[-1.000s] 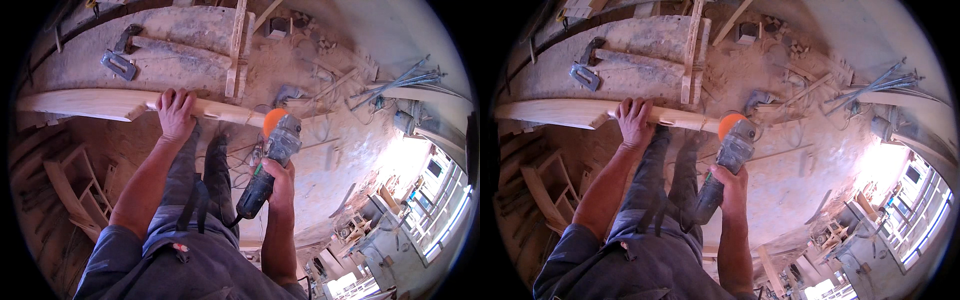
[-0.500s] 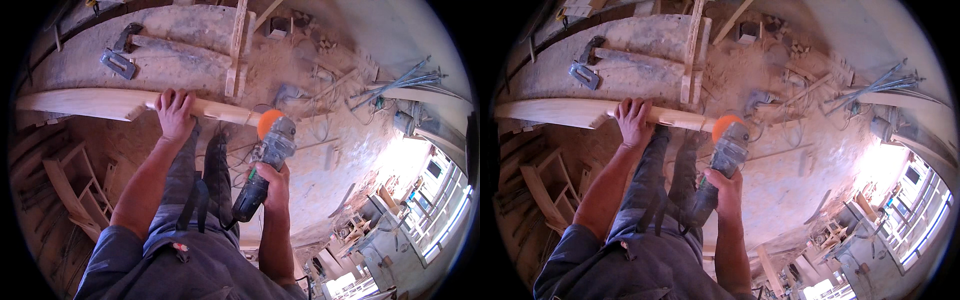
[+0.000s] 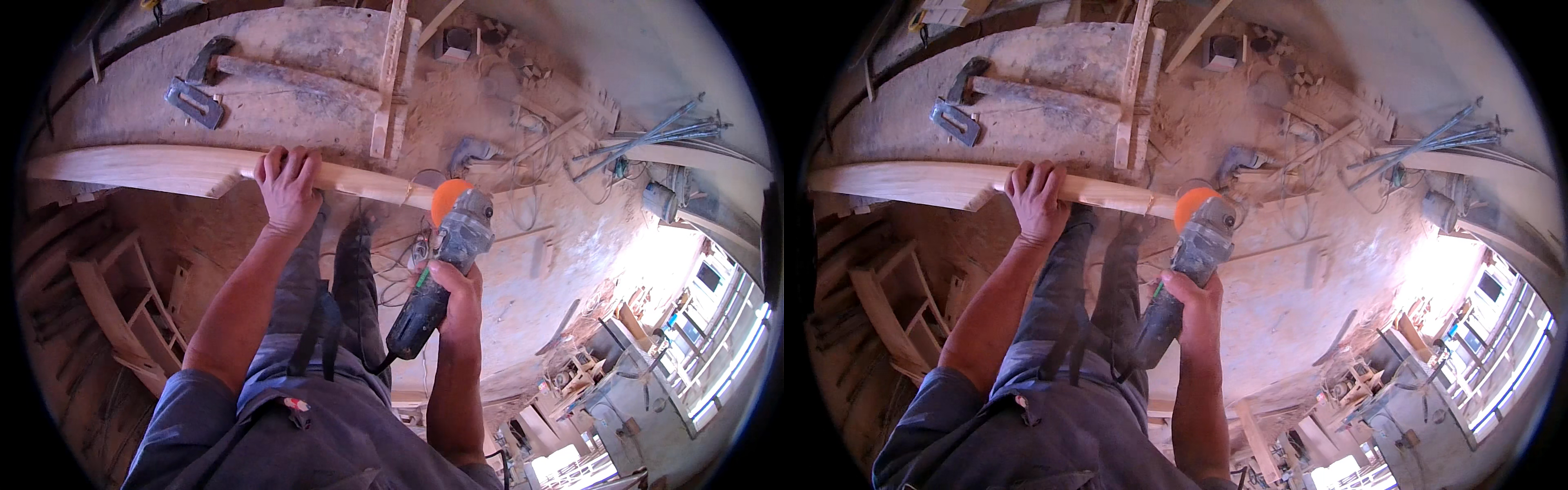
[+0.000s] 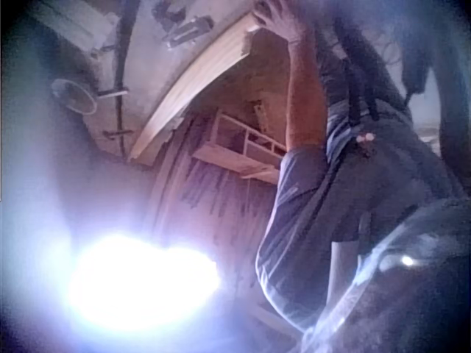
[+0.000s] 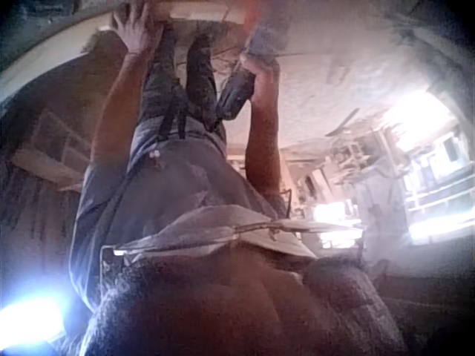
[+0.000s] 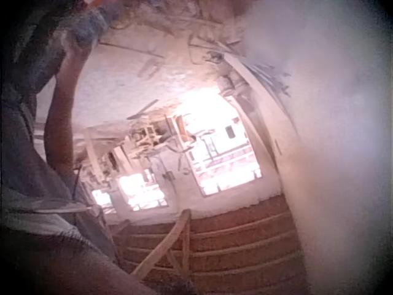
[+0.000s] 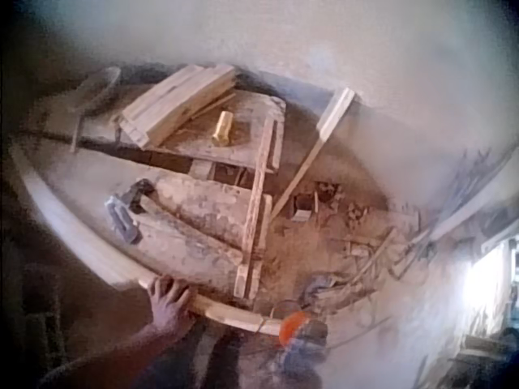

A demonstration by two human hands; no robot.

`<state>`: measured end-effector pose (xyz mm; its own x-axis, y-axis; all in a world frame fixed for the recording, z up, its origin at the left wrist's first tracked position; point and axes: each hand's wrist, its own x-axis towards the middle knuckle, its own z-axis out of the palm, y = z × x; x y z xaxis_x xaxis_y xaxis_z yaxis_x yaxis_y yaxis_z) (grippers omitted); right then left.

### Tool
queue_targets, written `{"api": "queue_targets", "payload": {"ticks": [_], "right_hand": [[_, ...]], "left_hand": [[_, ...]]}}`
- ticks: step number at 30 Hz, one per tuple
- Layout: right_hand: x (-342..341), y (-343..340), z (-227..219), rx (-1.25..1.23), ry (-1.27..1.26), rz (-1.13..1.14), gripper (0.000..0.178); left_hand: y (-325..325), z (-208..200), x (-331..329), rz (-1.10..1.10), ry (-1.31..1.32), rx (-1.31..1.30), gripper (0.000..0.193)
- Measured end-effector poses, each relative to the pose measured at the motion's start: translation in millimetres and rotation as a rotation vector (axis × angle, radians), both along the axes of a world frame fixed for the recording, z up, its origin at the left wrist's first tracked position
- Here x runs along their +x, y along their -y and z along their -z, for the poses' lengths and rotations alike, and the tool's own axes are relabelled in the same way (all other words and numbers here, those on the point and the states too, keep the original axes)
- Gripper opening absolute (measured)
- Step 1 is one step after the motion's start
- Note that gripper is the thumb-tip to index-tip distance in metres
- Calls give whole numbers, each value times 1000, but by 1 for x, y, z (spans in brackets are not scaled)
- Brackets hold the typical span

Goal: The person uses an angle grinder to shape a long wooden piece on a workbench, then measures and marks it with a tape measure and pencil. The person also briefly handles a brass fitting.

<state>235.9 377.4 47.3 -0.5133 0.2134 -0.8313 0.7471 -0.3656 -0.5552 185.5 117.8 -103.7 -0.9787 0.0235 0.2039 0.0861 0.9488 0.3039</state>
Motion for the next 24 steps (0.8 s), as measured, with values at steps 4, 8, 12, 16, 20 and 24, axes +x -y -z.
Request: {"api": "queue_targets", "payload": {"ticks": [4, 8, 12, 16, 20, 24], "right_hand": [[4, 0, 4, -20, 0, -76, 43], [-3, 11, 0, -66, 29, -124, 43], [-4, 7, -5, -57, 43, -66, 42], [-2, -2, -7, -32, 52, -39, 42], [-10, 3, -5, -106, 47, -142, 42], [-15, 5, -9, -72, 91, -111, 43]], "left_hand": [[-2, 0, 3, -14, 1, 6, 53], [-2, -2, 4, -17, 26, 12, 53], [-1, 1, 5, -29, 21, 1, 54], [-3, 2, 7, -39, 12, 21, 54], [-5, 5, 9, -49, 1, 9, 52], [-5, 3, 9, -60, 13, 24, 51]]}}
